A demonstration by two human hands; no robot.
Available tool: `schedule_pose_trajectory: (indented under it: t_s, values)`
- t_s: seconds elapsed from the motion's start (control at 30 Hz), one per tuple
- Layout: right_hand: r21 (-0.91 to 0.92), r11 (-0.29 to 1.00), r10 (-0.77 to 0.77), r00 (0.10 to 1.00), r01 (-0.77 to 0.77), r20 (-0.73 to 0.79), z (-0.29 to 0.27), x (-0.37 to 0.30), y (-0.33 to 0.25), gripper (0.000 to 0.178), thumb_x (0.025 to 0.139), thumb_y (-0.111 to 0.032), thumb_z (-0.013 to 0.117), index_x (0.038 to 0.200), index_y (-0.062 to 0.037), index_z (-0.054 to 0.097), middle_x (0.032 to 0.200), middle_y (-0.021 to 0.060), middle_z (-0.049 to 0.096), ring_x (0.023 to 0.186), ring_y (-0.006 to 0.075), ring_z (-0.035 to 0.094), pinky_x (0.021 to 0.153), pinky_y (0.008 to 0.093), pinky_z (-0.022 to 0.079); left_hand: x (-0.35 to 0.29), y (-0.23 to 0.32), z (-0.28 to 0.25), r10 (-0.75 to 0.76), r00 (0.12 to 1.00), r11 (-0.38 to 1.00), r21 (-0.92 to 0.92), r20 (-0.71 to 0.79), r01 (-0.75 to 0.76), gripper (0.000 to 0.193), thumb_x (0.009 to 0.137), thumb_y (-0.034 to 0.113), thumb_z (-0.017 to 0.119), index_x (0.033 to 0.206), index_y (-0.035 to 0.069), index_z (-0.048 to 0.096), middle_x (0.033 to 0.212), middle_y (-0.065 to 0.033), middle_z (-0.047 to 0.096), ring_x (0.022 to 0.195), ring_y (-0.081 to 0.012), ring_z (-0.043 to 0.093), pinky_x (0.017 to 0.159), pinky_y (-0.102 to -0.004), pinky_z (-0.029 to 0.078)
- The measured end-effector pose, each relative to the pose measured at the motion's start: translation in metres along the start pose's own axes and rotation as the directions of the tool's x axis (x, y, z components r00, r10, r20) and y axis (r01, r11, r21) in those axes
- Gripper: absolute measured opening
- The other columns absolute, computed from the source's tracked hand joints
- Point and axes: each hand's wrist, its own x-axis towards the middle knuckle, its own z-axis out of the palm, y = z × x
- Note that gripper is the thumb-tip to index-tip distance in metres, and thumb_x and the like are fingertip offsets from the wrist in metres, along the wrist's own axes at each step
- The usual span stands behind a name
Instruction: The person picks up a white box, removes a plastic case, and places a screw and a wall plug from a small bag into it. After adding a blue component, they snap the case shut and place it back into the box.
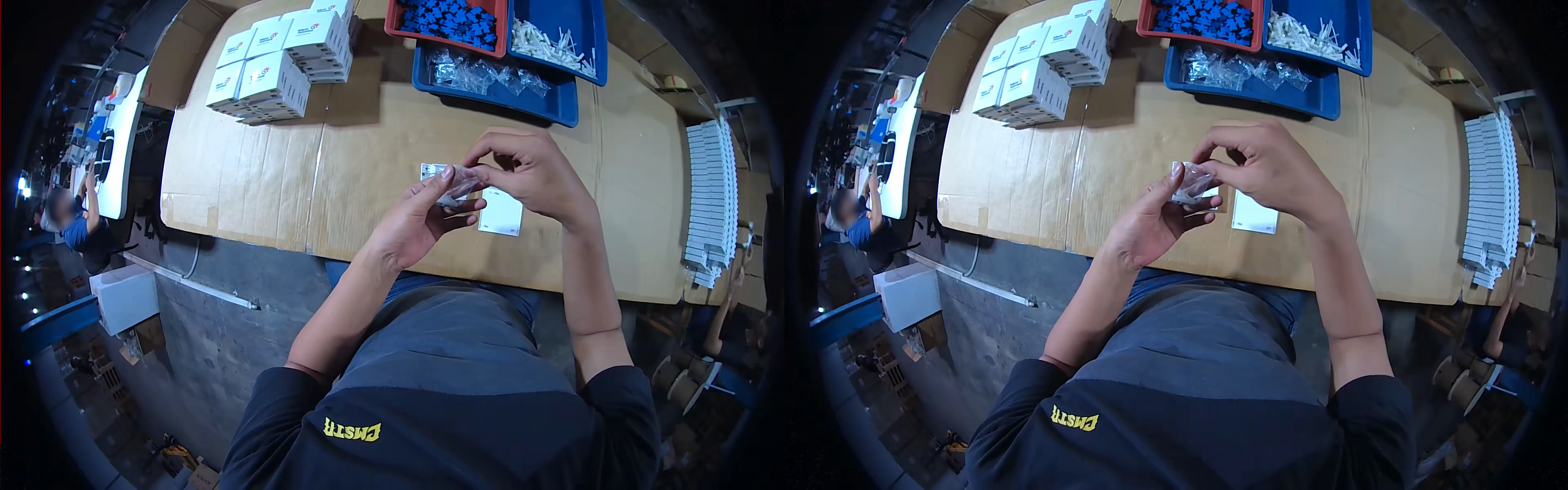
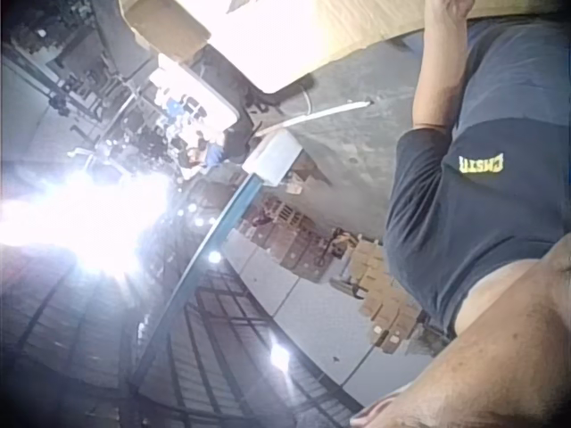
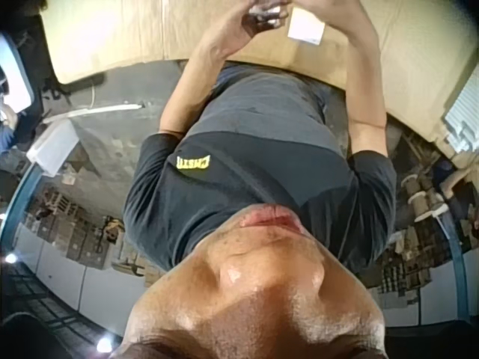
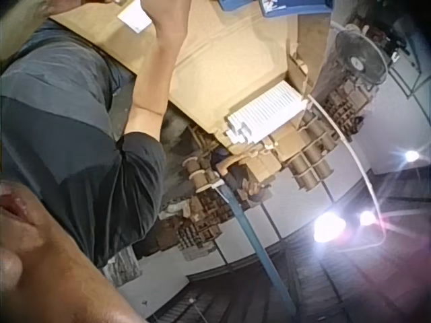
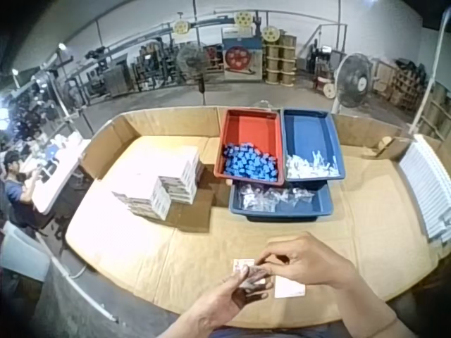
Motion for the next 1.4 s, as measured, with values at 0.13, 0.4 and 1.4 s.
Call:
schedule_pose_trajectory:
  t_s: [0.13,0.4,1.4]
  values:
    - [0.103,0.993,-0.057,0.998,0.054,0.02,0.007,0.008,0.009,0.01,0.088,-0.001,0.075,0.098,-0.0022,0.075,0.092,-0.0008,0.067,0.072,0.0064,0.052,0.059,0.0232,0.036,0.0,0.001,-0.006,0.012,0.999,1.0,0.028,0.032,-0.013,0.045,0.109,0.042,0.053,0.134,0.006,0.061,0.12,-0.0095,0.071,0.109,-0.0247,0.07,0.091,-0.0399,0.058]
    - [0.043,0.997,-0.073,0.976,0.066,0.203,0.0,0.011,0.005,0.012,0.094,-0.009,0.072,0.099,0.0017,0.074,0.118,0.0073,0.067,0.095,0.0146,0.065,0.077,0.0294,0.05,-0.003,0.002,-0.008,-0.006,1.0,0.998,0.065,0.01,0.005,0.045,0.11,0.043,0.051,0.132,0.005,0.06,0.118,-0.0093,0.071,0.109,-0.0252,0.071,0.09,-0.041,0.058]
    - [0.61,0.791,0.137,0.959,0.045,-0.248,0.045,-0.003,0.027,0.043,0.09,0.0,0.077,0.13,0.001,0.06,0.105,0.0072,0.068,0.098,0.0107,0.066,0.087,0.0257,0.055,0.009,-0.005,0.005,0.617,0.784,0.624,0.652,-0.073,-0.431,0.023,0.098,0.013,0.074,0.115,-0.002,0.072,0.105,-0.0075,0.075,0.097,-0.0123,0.067,0.088,-0.0279,0.053]
